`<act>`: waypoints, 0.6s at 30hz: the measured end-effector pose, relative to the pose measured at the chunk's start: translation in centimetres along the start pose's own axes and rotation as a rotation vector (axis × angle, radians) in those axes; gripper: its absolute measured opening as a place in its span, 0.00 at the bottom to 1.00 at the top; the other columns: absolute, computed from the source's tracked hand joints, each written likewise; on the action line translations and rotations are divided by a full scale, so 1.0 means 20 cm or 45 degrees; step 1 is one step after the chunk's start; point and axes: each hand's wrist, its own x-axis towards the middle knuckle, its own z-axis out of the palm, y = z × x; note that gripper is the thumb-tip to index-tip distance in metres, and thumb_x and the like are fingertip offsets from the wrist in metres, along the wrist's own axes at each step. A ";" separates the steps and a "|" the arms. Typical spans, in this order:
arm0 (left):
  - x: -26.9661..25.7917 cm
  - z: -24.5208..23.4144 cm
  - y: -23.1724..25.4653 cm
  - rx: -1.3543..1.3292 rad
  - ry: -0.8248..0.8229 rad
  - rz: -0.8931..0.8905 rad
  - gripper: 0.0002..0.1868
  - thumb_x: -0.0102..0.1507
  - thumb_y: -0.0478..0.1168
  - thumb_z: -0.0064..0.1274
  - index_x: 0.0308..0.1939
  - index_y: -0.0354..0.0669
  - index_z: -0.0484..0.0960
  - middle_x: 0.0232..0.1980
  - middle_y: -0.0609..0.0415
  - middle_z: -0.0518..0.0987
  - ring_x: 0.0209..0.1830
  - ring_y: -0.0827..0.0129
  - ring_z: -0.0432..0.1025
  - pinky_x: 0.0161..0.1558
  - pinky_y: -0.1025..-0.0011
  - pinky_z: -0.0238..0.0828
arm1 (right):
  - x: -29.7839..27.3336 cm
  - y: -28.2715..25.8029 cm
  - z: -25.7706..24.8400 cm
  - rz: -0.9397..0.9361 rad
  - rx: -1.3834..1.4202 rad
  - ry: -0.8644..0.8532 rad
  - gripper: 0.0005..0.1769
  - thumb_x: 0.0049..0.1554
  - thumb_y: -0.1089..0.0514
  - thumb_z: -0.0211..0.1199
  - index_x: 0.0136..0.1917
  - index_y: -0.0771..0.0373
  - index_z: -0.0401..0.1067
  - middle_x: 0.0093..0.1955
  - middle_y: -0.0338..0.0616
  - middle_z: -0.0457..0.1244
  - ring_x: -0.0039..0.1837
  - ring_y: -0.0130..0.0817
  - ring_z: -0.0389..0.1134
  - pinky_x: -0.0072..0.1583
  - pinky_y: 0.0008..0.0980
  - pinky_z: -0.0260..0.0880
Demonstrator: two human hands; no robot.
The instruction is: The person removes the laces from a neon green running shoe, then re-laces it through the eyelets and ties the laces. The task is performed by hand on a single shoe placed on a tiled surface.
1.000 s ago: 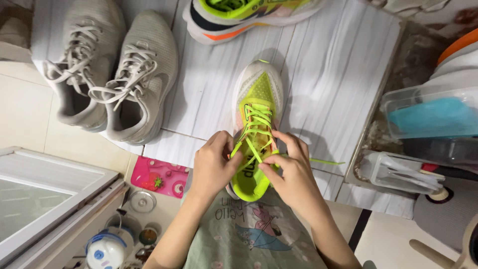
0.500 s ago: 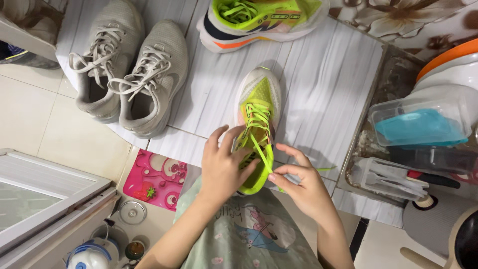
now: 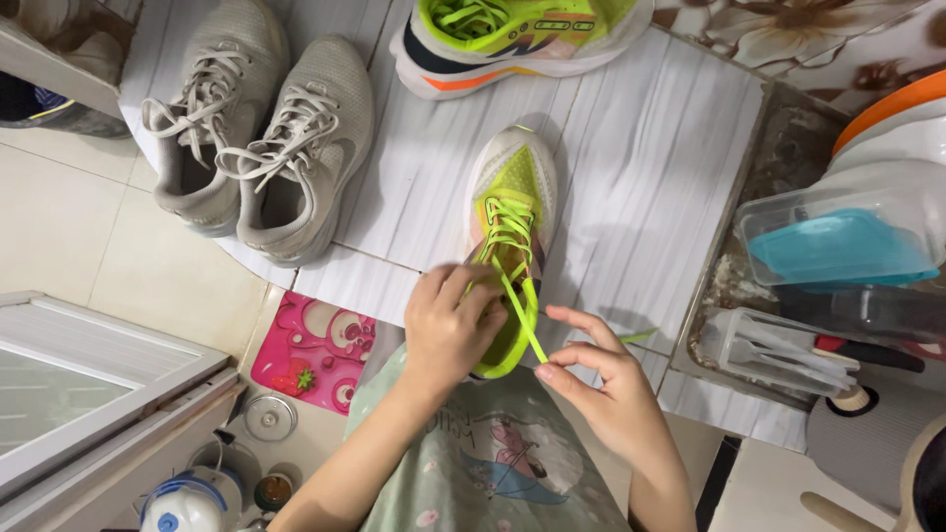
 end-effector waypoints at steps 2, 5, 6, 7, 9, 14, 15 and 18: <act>0.00 -0.02 -0.01 -0.054 -0.009 0.039 0.11 0.52 0.31 0.64 0.38 0.41 0.82 0.44 0.57 0.81 0.43 0.62 0.76 0.44 0.64 0.75 | -0.02 -0.01 0.00 0.013 0.041 -0.009 0.07 0.53 0.60 0.70 0.41 0.66 0.79 0.69 0.45 0.65 0.69 0.36 0.66 0.64 0.34 0.66; 0.00 -0.06 -0.03 -0.103 -0.013 0.125 0.10 0.53 0.30 0.63 0.37 0.40 0.80 0.42 0.55 0.81 0.38 0.63 0.77 0.40 0.67 0.75 | -0.03 -0.02 0.00 -0.016 0.078 -0.026 0.06 0.53 0.61 0.70 0.41 0.67 0.79 0.65 0.45 0.67 0.66 0.35 0.67 0.61 0.32 0.68; 0.00 -0.07 -0.03 -0.115 -0.013 0.158 0.10 0.53 0.30 0.63 0.36 0.40 0.80 0.42 0.54 0.82 0.37 0.63 0.77 0.39 0.67 0.75 | -0.03 -0.03 0.00 -0.013 0.091 -0.031 0.06 0.53 0.61 0.71 0.41 0.67 0.79 0.64 0.45 0.68 0.64 0.34 0.68 0.61 0.32 0.69; -0.01 -0.08 -0.04 -0.104 -0.010 0.174 0.10 0.54 0.30 0.63 0.36 0.40 0.80 0.42 0.55 0.82 0.37 0.64 0.77 0.38 0.67 0.75 | -0.04 -0.03 0.01 -0.010 0.103 -0.036 0.06 0.53 0.61 0.71 0.42 0.67 0.79 0.62 0.45 0.69 0.62 0.34 0.70 0.60 0.32 0.69; -0.02 -0.10 -0.04 -0.084 -0.006 0.205 0.09 0.55 0.29 0.63 0.37 0.40 0.81 0.42 0.56 0.82 0.37 0.65 0.77 0.36 0.69 0.74 | -0.04 -0.03 0.01 -0.014 0.115 -0.058 0.07 0.53 0.61 0.71 0.42 0.68 0.78 0.59 0.45 0.70 0.59 0.34 0.71 0.60 0.31 0.68; -0.04 -0.11 -0.03 0.052 -0.035 -0.031 0.12 0.54 0.29 0.61 0.40 0.47 0.85 0.39 0.58 0.81 0.28 0.66 0.74 0.27 0.68 0.70 | -0.03 -0.02 0.02 0.021 0.168 -0.105 0.07 0.54 0.62 0.71 0.43 0.70 0.78 0.50 0.44 0.72 0.52 0.31 0.73 0.55 0.28 0.71; -0.04 -0.11 -0.03 0.047 -0.062 -0.133 0.12 0.56 0.29 0.60 0.41 0.48 0.85 0.40 0.57 0.80 0.28 0.67 0.74 0.27 0.68 0.70 | -0.03 -0.02 0.01 0.019 0.179 -0.111 0.07 0.54 0.62 0.71 0.43 0.70 0.78 0.49 0.43 0.72 0.51 0.31 0.73 0.53 0.28 0.71; -0.03 -0.13 -0.02 -0.029 -0.257 -0.428 0.09 0.58 0.32 0.54 0.39 0.50 0.84 0.39 0.56 0.80 0.27 0.63 0.75 0.28 0.64 0.71 | -0.03 -0.03 0.00 0.041 0.199 -0.101 0.07 0.55 0.63 0.70 0.44 0.70 0.79 0.44 0.43 0.73 0.46 0.29 0.73 0.50 0.26 0.72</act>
